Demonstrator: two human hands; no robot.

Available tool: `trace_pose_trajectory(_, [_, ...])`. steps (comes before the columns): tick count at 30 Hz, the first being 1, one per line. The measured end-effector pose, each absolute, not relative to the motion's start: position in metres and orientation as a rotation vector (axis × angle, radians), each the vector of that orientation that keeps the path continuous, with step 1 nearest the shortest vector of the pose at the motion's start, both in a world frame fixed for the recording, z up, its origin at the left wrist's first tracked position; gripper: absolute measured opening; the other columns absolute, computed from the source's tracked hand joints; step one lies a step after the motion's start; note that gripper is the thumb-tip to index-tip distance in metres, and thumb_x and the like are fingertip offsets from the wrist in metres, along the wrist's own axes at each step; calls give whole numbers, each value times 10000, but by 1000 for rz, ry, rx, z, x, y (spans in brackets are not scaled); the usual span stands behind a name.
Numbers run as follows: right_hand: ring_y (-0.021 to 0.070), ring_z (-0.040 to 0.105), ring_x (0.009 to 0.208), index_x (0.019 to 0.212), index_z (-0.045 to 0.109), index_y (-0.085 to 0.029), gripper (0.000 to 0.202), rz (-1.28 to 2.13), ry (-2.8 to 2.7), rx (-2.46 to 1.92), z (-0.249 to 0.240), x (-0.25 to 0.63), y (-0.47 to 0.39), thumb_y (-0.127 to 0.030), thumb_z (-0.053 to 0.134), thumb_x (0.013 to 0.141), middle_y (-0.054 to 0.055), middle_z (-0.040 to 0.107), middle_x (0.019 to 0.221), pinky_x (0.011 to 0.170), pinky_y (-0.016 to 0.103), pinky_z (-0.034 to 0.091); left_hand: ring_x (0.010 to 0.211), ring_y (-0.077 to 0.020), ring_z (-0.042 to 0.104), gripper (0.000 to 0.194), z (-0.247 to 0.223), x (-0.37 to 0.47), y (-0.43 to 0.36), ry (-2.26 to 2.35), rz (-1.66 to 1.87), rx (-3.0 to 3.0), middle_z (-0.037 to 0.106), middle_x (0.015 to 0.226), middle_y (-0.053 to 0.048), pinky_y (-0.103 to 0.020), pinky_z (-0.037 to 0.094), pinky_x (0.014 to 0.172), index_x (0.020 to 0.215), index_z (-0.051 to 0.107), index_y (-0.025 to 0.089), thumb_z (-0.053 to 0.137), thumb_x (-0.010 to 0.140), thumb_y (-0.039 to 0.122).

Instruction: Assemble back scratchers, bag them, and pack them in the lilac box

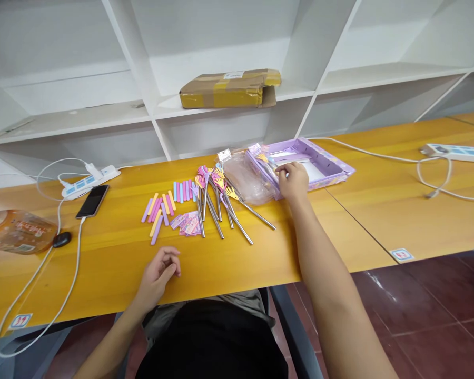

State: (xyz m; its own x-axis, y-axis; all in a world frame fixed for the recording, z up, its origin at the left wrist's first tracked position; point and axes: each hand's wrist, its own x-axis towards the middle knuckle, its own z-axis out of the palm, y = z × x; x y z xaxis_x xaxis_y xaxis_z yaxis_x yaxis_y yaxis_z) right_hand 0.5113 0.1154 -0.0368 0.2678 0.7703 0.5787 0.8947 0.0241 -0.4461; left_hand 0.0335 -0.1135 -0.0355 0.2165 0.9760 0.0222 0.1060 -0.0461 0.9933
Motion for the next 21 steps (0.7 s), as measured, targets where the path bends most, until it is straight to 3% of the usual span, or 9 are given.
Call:
trace_pose_trajectory(7, [289,678,903,732,675,-251,260,-227,-1535,-1479,-26,482,105,-171,489,893,106,717,870,899,416,524,756,-205,654,139,-37,36,-116,1088,941,1537,670,815,-4,-358,512,771,1164,660,263,616,1060,344])
trace_pose_trajectory(15, [261,716,903,803,712,-256,235,70,-2016,-1216,-20,442,96,-132,522,866,72,761,915,892,372,540,721,-217,662,206,-3,6,-111,976,893,1254,711,799,-47,-357,520,731,1086,728,220,719,978,395])
trace_pose_trajectory(21, [256,727,885,828,746,-229,257,253,-2143,-1234,-18,430,91,-118,518,871,86,800,935,883,348,516,782,-243,678,221,39,-42,-73,1346,1035,1527,734,851,-58,-387,556,800,989,736,220,714,944,435])
